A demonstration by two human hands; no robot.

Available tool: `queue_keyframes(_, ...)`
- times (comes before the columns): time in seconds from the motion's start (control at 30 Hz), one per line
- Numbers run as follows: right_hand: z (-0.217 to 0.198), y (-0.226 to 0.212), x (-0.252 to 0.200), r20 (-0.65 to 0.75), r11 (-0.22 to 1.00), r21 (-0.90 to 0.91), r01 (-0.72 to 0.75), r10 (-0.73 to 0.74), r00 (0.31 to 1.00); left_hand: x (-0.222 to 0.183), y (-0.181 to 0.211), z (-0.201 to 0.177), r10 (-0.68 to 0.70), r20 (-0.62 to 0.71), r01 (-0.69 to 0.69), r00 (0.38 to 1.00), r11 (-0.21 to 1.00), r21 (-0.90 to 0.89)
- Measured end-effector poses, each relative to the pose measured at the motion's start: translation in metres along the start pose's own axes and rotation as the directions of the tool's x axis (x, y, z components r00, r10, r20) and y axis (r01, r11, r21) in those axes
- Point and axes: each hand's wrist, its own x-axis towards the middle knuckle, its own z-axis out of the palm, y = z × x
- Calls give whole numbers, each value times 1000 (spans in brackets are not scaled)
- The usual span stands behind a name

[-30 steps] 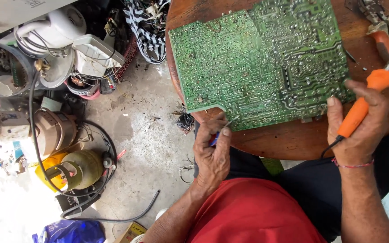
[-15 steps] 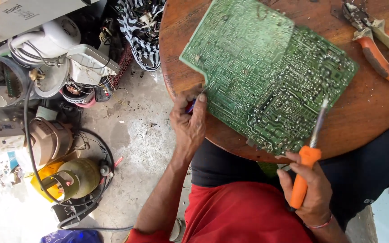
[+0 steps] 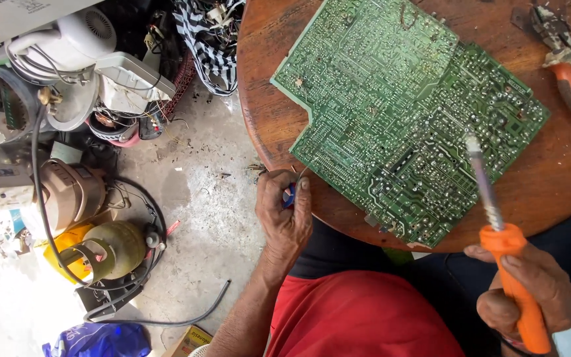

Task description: A person uses a soldering iron to repair or desolder components on a large green circuit board.

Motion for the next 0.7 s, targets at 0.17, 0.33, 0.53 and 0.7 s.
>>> queue_keyframes(0.17, 42, -1, 28, 243, 755, -550, 358, -265, 933, 4, -1, 1, 11, 48, -14, 999, 998, 62)
queue_keyframes(0.33, 101, -15, 84, 536, 212, -695, 687, -483, 692, 7, -6, 3, 58, 24, -60, 998, 992, 114)
queue_keyframes(0.53, 104, -9, 101, 573, 243, -672, 699, -427, 699, 14, -6, 7, 24, 35, -27, 999, 994, 109)
queue_keyframes(0.7, 102, -9, 109, 567, 239, -688, 685, -413, 713, 16, -4, 8, -15, 57, 8, 998, 992, 124)
